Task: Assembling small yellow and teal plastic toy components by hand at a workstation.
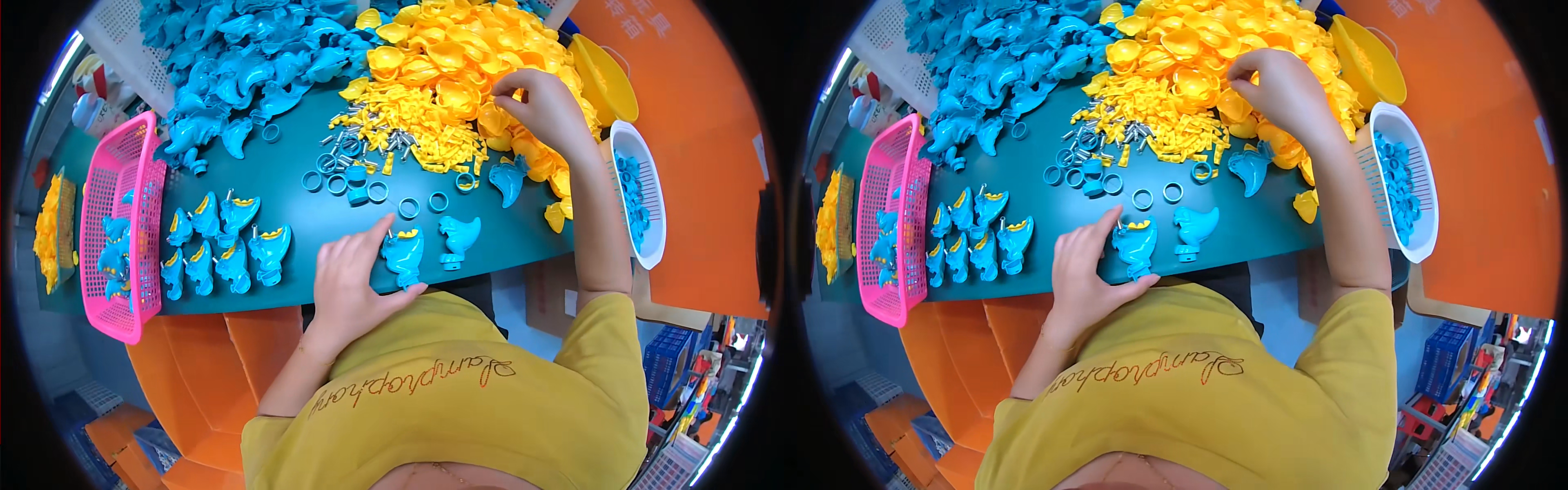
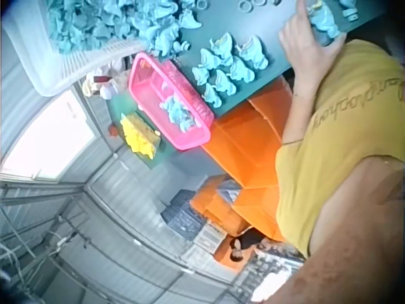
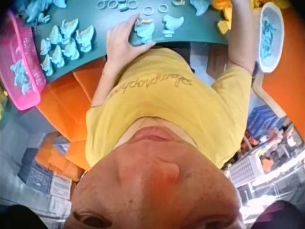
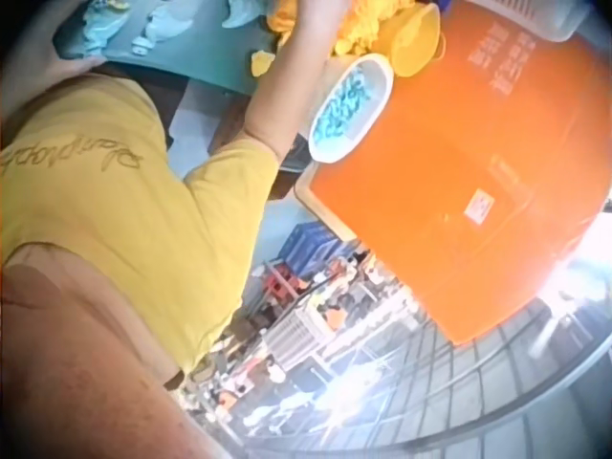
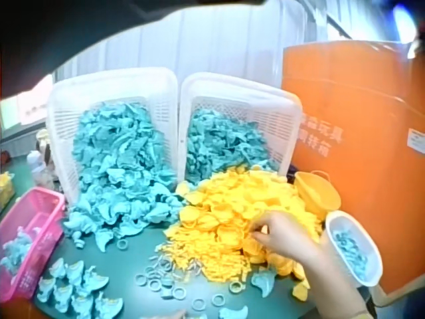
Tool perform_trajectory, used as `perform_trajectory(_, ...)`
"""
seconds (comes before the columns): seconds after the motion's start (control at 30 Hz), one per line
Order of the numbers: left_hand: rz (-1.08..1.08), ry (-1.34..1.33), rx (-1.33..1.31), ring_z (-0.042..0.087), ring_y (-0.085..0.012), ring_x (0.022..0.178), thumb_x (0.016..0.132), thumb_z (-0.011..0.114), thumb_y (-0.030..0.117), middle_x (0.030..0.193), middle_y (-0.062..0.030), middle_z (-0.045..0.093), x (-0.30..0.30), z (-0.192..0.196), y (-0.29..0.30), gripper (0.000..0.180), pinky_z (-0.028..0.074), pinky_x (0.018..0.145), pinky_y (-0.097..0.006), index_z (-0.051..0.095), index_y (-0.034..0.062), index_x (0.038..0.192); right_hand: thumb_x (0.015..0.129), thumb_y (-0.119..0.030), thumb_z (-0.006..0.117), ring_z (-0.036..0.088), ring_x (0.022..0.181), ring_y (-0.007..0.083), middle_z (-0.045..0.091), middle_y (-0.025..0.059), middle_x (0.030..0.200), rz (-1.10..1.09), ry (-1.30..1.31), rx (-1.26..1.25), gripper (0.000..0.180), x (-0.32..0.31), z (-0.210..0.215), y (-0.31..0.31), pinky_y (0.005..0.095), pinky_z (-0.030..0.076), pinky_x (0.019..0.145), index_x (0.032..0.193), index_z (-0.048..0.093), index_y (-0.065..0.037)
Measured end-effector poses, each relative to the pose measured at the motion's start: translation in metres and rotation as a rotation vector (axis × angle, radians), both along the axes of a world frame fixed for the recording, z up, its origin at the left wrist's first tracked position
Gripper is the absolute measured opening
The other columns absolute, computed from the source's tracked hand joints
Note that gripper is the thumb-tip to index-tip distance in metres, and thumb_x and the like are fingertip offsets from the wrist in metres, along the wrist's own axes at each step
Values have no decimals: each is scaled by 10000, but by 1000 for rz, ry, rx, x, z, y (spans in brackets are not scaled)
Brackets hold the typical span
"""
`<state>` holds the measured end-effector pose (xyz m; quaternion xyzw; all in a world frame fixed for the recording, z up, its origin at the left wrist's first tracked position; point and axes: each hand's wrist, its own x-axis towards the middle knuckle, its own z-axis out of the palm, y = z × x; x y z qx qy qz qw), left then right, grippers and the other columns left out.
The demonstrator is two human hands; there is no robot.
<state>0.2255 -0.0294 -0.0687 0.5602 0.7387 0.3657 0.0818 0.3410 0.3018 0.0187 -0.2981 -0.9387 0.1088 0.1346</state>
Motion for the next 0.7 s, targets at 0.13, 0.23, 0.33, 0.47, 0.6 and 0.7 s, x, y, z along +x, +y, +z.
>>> perform_trajectory(0.13, 25, 21, 26, 533, -185, 758, 611, 984, 394, 1008, -10, 665, 0, -2, 2, 1013, 413, 815, -336, 559, 101, 1483, 871, -192, 800, 688, 891, 256, 729, 78, 1037, 63, -69, -6, 188, 12, -17, -8, 362, 557, 807, 1012, 806, -68)
perform_trajectory(0.23, 23, 15, 27, 537, -188, 761, 607, 985, 388, 1002, -13, 663, 0, -3, 1, 993, 416, 815, -336, 576, 101, 1464, 861, -232, 817, 678, 994, 263, 700, 62, 1065, 60, -101, 161, 207, 10, -31, -20, 378, 557, 846, 981, 801, -64)
perform_trajectory(0.33, 16, -19, -55, 636, -243, 968, 679, 949, 406, 1079, -44, 684, 1, 1, -1, 910, 435, 887, -372, 569, 108, 1451, 858, -214, 810, 657, 1107, 274, 697, 61, 1072, 11, -148, 155, 199, 14, -32, -24, 390, 539, 931, 982, 770, -64)
perform_trajectory(0.47, 28, -32, -75, 643, -259, 991, 672, 953, 400, 1112, -55, 690, -1, -1, 0, 906, 446, 902, -382, 573, 105, 1440, 855, -96, 744, 616, 1248, 339, 709, 116, 1196, 209, 342, 75, 118, 29, -18, -56, 441, 428, 1125, 919, 651, -62)
perform_trajectory(0.6, 54, -34, -62, 652, -271, 1035, 666, 957, 387, 1175, -66, 700, -2, -1, 0, 896, 457, 930, -389, 579, 108, 1428, 795, -7, 738, 664, 1201, 336, 716, 137, 1203, 446, 298, -157, 181, 44, -28, -112, 434, 520, 1024, 910, 606, -51)
perform_trajectory(0.7, 45, -28, -63, 653, -263, 1035, 663, 959, 384, 1180, -60, 701, -1, -1, 2, 895, 457, 925, -390, 581, 112, 1427, 783, 14, 751, 705, 1067, 322, 714, 130, 1193, 470, 241, -285, 203, 51, -42, -144, 386, 577, 889, 923, 622, -55)
